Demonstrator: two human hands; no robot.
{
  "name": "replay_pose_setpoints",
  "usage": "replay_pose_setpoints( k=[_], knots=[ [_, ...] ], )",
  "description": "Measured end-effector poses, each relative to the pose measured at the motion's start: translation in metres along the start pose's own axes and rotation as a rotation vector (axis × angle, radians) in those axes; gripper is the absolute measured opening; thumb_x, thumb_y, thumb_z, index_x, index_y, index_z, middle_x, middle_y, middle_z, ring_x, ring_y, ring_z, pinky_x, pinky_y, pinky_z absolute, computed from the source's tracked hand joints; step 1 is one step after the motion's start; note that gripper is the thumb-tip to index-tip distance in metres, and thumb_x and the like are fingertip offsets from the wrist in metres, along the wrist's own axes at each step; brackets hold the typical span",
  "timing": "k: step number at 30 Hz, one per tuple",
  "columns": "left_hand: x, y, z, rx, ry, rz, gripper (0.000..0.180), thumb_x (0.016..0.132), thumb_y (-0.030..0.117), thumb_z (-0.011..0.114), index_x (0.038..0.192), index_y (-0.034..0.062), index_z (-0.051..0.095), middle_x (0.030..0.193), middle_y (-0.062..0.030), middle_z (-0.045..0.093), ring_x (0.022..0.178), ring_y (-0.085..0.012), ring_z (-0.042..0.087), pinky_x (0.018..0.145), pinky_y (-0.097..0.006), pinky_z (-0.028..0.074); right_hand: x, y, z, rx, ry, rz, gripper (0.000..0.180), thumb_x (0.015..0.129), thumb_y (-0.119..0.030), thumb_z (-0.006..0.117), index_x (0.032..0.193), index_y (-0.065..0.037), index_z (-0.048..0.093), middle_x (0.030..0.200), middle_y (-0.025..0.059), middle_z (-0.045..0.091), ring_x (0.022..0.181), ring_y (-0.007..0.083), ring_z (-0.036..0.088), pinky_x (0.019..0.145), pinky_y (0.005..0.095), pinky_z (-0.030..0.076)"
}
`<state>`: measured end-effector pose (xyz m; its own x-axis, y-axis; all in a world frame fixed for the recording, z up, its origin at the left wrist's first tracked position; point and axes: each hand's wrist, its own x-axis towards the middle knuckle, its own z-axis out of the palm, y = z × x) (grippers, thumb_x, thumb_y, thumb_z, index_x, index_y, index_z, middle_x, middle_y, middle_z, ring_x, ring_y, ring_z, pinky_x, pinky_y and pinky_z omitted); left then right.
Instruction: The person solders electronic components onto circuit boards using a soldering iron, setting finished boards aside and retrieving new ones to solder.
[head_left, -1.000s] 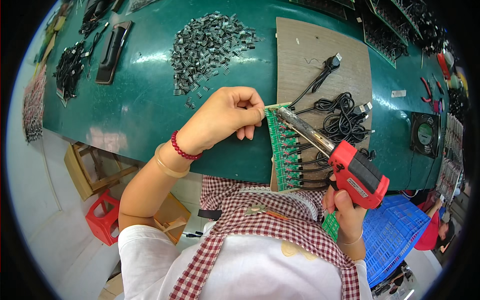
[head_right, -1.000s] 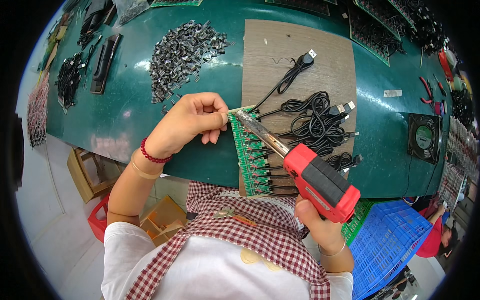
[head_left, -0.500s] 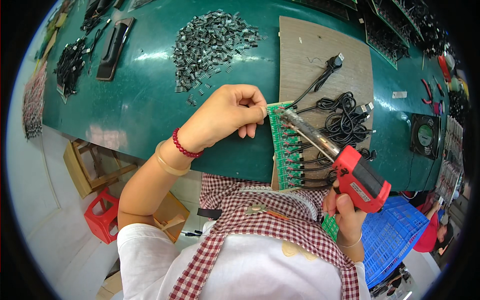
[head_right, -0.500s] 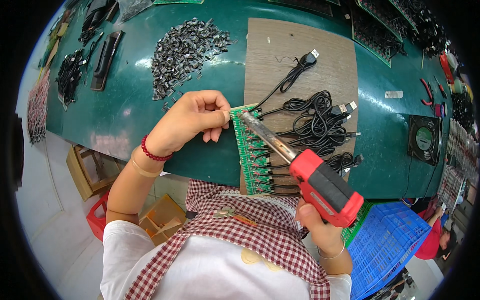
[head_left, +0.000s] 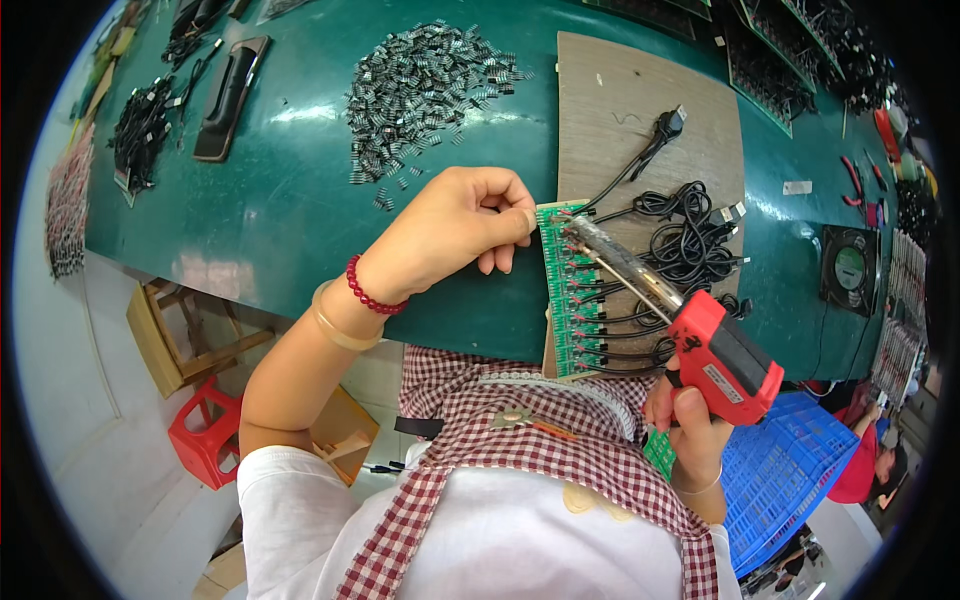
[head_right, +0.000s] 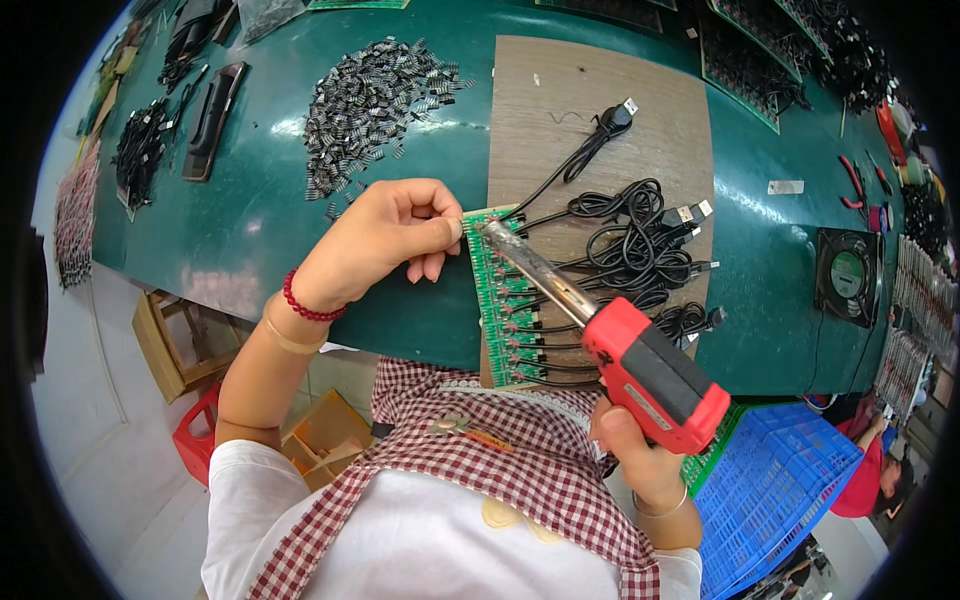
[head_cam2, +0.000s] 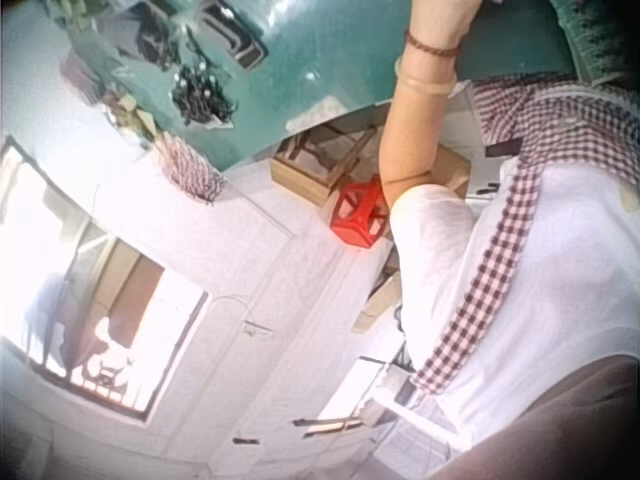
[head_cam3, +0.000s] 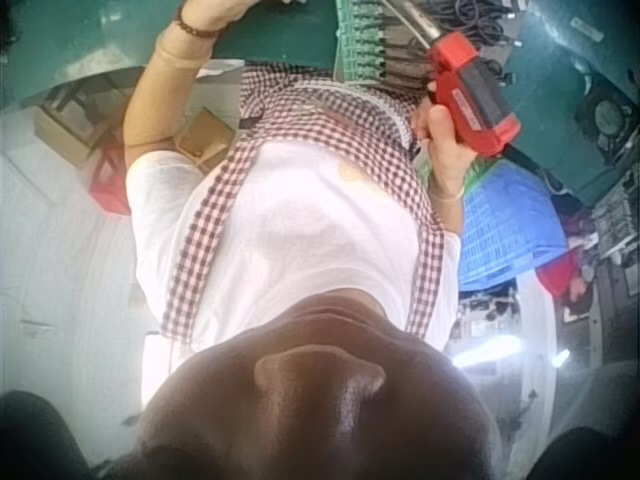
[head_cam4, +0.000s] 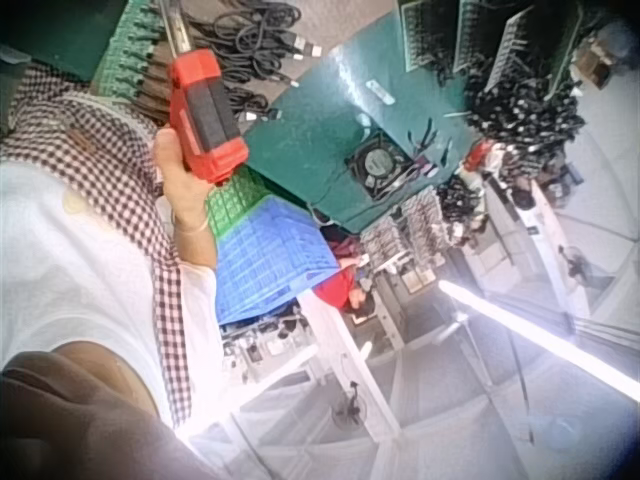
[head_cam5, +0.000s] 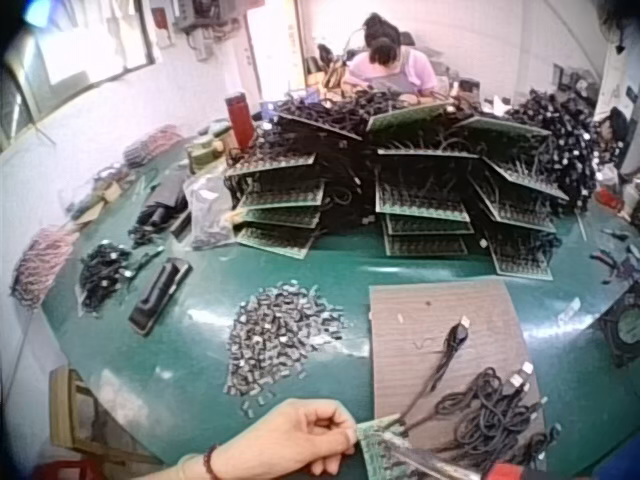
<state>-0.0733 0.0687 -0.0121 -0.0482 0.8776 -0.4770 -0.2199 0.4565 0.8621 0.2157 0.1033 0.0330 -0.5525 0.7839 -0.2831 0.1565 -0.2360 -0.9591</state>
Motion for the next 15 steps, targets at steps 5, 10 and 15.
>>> replay_pose_setpoints(
  k=[5, 10, 15],
  knots=[
    [0.000, 0.004, -0.002, 0.013, -0.013, -0.003, 0.013, 0.086, 0.012, 0.057, 0.084, -0.0004, 0.058, 0.072, -0.0030, 0.059, 0.054, -0.0051, 0.053, 0.046, -0.017, 0.040, 0.002, -0.005, -0.001, 0.030, 0.008, 0.004, 0.045, 0.086, -0.033, 0.058, 0.107, 0.004, 0.045, 0.052, 0.0050, 0.046, 0.039, 0.0102, 0.041, 0.041, 0.0243, 0.039],
    [0.009, 0.009, -0.031, 1.102, 0.581, 0.498, 0.014, 0.078, 0.011, 0.063, 0.087, 0.0026, 0.058, 0.074, -0.0073, 0.059, 0.062, -0.0202, 0.057, 0.056, -0.031, 0.045, 0.002, -0.009, 0.000, 0.017, 0.032, -0.036, 0.047, 0.088, -0.037, 0.055, 0.108, 0.004, 0.044, 0.050, 0.0044, 0.045, 0.037, 0.0095, 0.040, 0.040, 0.0234, 0.039],
    [0.013, 0.011, -0.031, 1.315, 0.610, 0.406, 0.012, 0.078, 0.011, 0.061, 0.084, 0.0035, 0.054, 0.083, -0.0098, 0.057, 0.074, -0.0305, 0.058, 0.063, -0.037, 0.047, 0.001, -0.011, 0.000, 0.173, 0.083, 0.004, 0.046, 0.084, -0.027, 0.062, 0.113, 0.005, 0.047, 0.055, 0.0046, 0.048, 0.043, 0.0103, 0.042, 0.046, 0.0252, 0.039]
  ],
)
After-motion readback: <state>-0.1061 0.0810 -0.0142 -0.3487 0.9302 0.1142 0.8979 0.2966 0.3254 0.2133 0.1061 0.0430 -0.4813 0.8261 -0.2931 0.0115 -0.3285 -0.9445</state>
